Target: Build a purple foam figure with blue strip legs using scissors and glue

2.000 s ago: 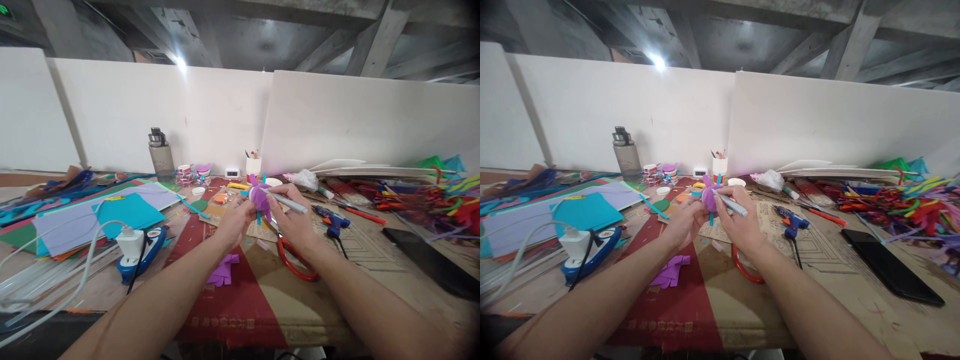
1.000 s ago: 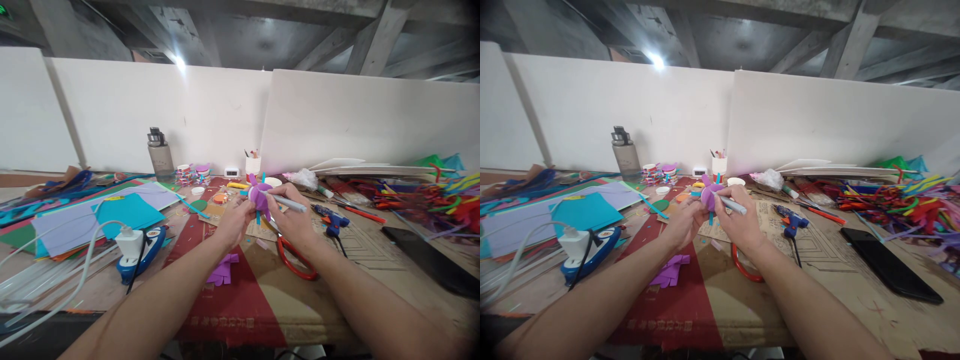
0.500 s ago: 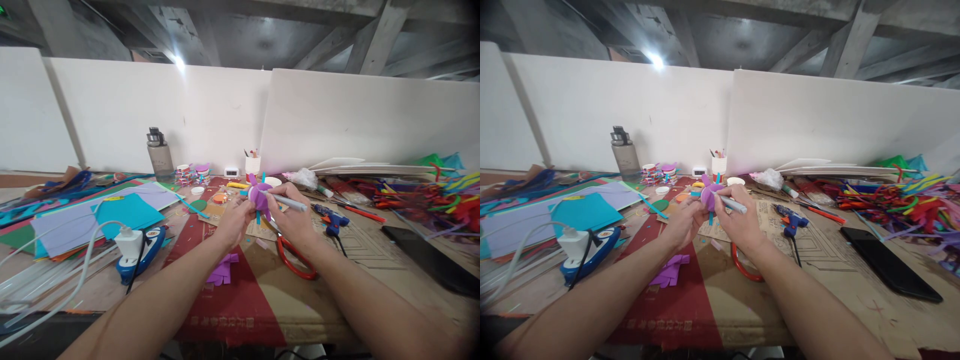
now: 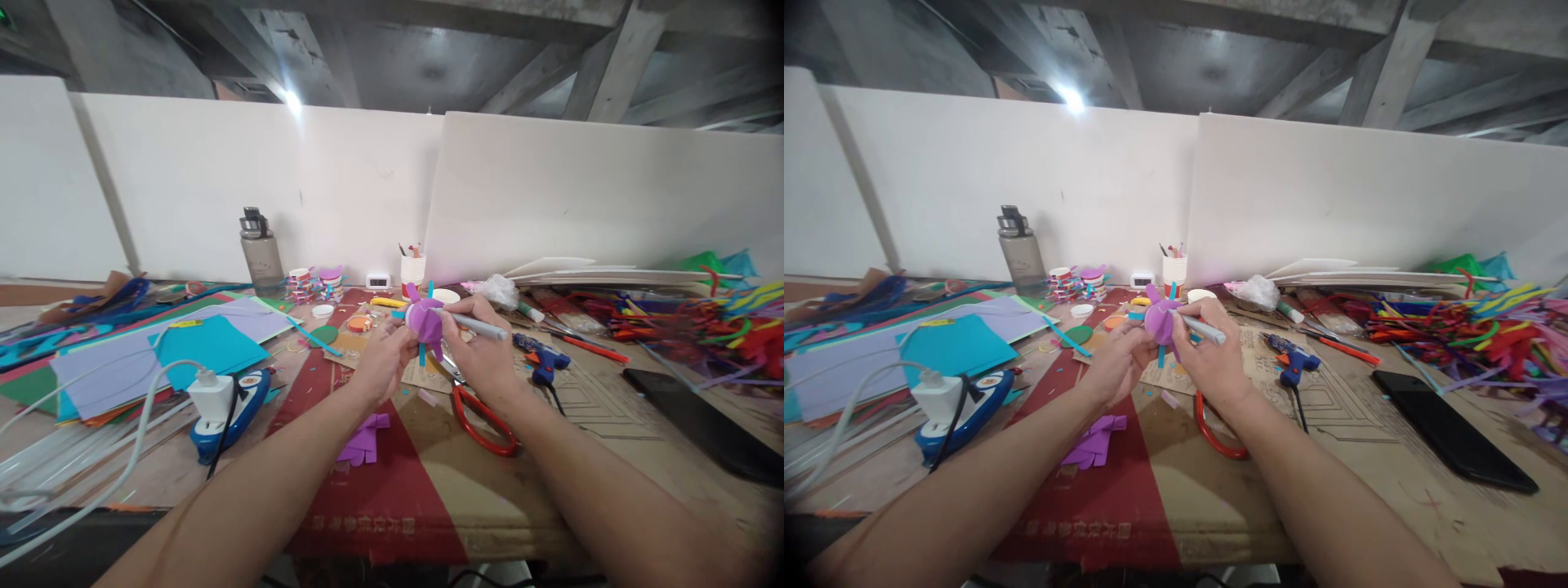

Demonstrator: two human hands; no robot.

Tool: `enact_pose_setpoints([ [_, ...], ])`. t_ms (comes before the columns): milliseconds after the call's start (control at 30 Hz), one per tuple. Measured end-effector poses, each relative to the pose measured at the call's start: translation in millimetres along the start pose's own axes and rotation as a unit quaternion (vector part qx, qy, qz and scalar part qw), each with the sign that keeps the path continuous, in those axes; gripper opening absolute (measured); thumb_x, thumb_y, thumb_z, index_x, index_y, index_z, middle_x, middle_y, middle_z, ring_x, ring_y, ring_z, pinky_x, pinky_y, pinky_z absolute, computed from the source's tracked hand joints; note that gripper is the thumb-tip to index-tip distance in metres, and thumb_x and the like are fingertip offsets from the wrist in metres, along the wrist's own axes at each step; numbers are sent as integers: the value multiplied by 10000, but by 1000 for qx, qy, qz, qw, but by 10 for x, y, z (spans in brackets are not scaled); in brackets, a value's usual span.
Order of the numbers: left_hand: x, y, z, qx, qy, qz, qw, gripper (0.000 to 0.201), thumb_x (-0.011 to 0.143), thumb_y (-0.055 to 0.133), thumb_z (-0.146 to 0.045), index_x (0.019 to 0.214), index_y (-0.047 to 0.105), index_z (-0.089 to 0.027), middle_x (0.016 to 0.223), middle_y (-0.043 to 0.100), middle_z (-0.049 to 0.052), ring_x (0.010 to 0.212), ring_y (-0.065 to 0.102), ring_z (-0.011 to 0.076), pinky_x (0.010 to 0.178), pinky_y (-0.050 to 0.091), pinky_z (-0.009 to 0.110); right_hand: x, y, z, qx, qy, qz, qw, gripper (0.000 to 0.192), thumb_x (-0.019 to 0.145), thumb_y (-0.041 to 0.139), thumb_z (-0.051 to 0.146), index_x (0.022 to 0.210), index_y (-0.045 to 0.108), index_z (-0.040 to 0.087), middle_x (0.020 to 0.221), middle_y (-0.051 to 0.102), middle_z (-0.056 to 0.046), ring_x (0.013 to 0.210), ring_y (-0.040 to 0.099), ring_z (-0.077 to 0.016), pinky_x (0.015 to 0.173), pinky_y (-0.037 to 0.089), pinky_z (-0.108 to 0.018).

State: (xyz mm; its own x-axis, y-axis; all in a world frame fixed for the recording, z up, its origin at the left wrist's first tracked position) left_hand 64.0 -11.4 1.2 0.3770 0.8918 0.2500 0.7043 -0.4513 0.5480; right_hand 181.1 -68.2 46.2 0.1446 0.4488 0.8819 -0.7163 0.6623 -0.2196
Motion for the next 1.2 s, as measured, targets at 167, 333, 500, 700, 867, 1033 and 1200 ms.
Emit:
enact_pose_setpoints([
  [167,4,-24,19,-3,-9,-15,1000,149,601,687,-158,729,610,-157,694,626,-12,697,580,111,730,447,259,-2,-6,-4,-9,-10,-4,1000,72,854,582,244,791,593,210,734,622,-10,678,588,-157,657,476,-305],
  [333,-4,-5,-4,9,-7,-9,1000,171,587,694,-173,716,583,-166,671,623,-14,696,599,124,722,447,264,-5,-13,-47,0,-3,-7,1000,51,850,593,245,815,593,209,746,629,-3,679,590,-153,651,473,-299],
  [500,-6,-18,-11,21,-17,-29,999,202,562,698,-169,718,570,-167,660,614,-29,611,554,92,617,406,228,19,-27,-58,12,9,-22,1000,57,852,590,242,806,592,208,745,627,-3,675,584,-152,647,474,-300],
  [700,-13,-4,-23,20,-22,-29,999,189,546,687,-171,678,552,-164,625,578,-37,589,532,83,598,405,221,20,-48,-72,24,17,-30,999,67,870,592,267,833,598,211,784,629,-11,735,598,-159,688,486,-302],
  [867,-15,-20,-45,1,-26,-51,998,207,539,692,-159,648,516,-165,569,524,-57,538,483,55,578,402,198,14,-56,-75,24,13,-32,999,82,875,588,286,836,595,215,792,628,-13,763,602,-166,710,494,-311],
  [1033,-10,-7,-59,-6,-19,-47,999,202,537,696,-155,672,545,-160,614,581,-43,571,527,62,600,427,199,19,-58,-34,16,-3,-32,999,71,871,589,264,822,593,213,780,633,-13,749,600,-164,708,485,-310],
  [1200,-1,-3,-42,11,-10,-28,999,181,576,702,-181,713,585,-162,658,635,-18,660,607,112,668,464,240,10,-50,-19,5,-6,-16,1000,67,869,588,268,835,598,211,787,646,-20,739,605,-169,710,480,-326],
])
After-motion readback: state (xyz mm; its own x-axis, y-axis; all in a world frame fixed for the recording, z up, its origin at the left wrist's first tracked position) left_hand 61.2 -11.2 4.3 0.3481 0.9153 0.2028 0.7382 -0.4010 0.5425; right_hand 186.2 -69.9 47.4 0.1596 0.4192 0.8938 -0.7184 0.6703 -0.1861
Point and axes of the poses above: each hand's wrist, its own x-axis towards the middle knuckle, its own y-axis out of the palm, z = x × y, the point moved 5 cm from there along x, towards the middle knuckle
